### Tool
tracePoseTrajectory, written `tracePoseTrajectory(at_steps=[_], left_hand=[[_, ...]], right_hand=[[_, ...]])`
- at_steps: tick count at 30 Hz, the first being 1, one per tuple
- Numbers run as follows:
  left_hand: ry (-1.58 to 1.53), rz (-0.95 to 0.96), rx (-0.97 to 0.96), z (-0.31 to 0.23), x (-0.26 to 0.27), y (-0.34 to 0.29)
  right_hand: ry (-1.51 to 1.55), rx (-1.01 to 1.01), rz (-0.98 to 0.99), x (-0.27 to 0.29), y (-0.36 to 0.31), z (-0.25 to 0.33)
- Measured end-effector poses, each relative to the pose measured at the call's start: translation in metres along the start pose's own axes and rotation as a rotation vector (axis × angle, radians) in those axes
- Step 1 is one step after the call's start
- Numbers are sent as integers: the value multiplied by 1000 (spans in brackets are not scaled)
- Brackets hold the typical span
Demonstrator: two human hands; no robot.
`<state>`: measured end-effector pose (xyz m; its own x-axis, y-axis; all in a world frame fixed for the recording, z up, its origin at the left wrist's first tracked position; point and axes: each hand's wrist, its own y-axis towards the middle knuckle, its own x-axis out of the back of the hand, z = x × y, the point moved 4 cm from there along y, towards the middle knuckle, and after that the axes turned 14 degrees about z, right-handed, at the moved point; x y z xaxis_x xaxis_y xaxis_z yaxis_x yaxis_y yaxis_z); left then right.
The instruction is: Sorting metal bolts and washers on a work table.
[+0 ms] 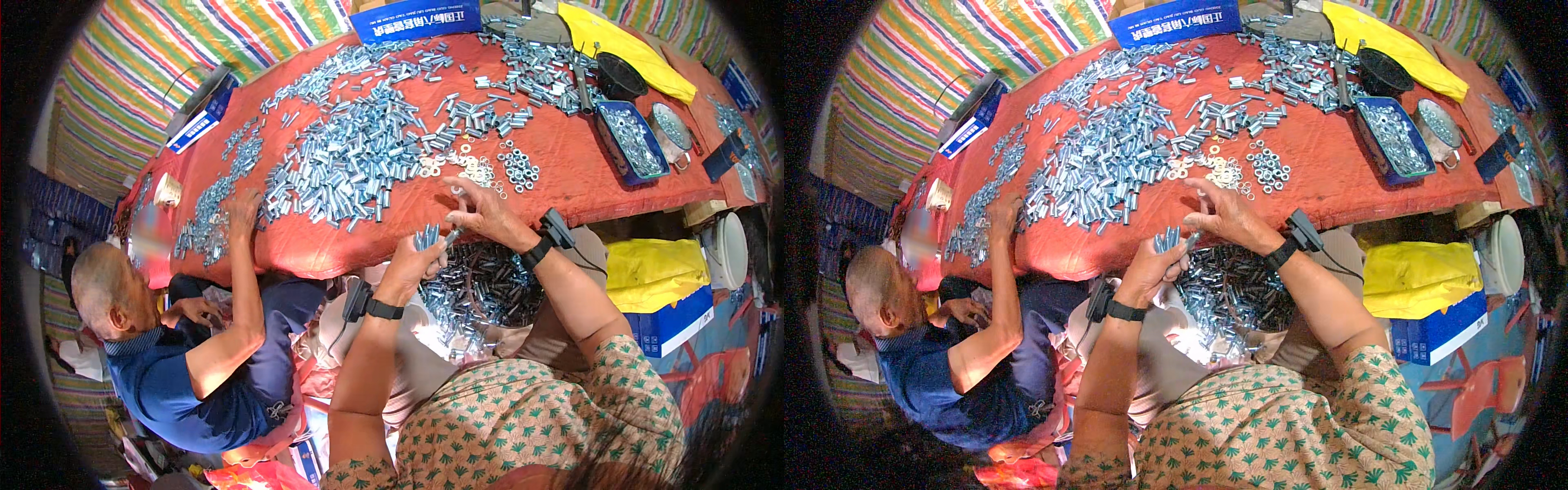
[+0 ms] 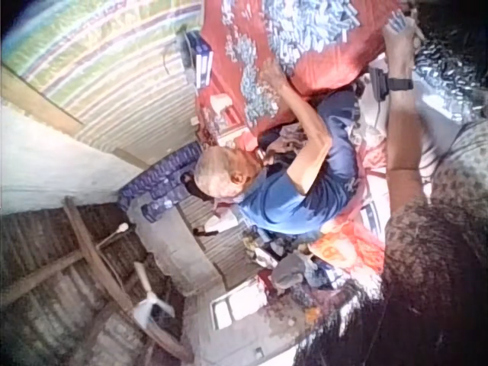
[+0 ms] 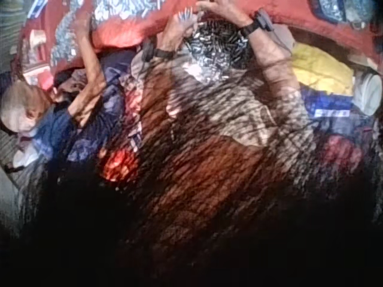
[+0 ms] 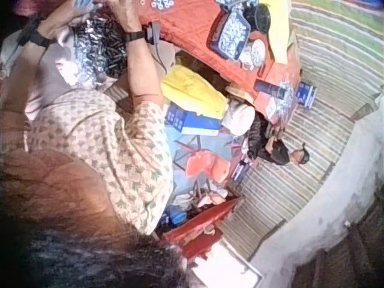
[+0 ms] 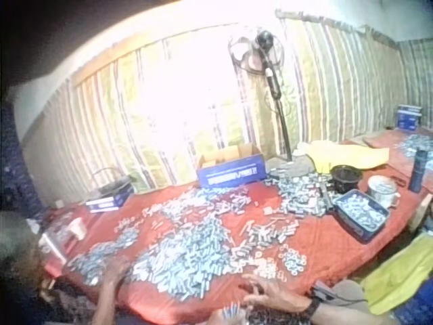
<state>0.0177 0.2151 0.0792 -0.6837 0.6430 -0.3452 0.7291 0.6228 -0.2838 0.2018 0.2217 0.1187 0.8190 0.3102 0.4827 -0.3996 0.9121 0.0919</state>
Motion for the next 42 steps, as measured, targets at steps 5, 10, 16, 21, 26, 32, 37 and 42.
tracePoseTrajectory(at_steps=[5,10,16,21,26,32,37,42], left_hand=[[22,-123,-57,-10,16,-12],[2,-142,-129,-21,17,6],[94,-94,-144,-25,7,17],[-5,-97,-149,-23,14,21],[29,-220,-116,-22,10,22],[127,-82,-83,-18,-7,31],[150,-96,-63,-11,-5,31],[194,-98,-40,-4,-7,35]], right_hand=[[-161,-100,-402,58,9,-23],[-361,50,-616,93,39,-60],[-807,-43,-481,88,85,-66],[-592,71,-409,86,80,-48],[474,37,-154,49,37,-18],[617,16,-86,17,7,-6],[594,-27,-46,17,2,-3],[596,-43,19,18,-3,-22]])
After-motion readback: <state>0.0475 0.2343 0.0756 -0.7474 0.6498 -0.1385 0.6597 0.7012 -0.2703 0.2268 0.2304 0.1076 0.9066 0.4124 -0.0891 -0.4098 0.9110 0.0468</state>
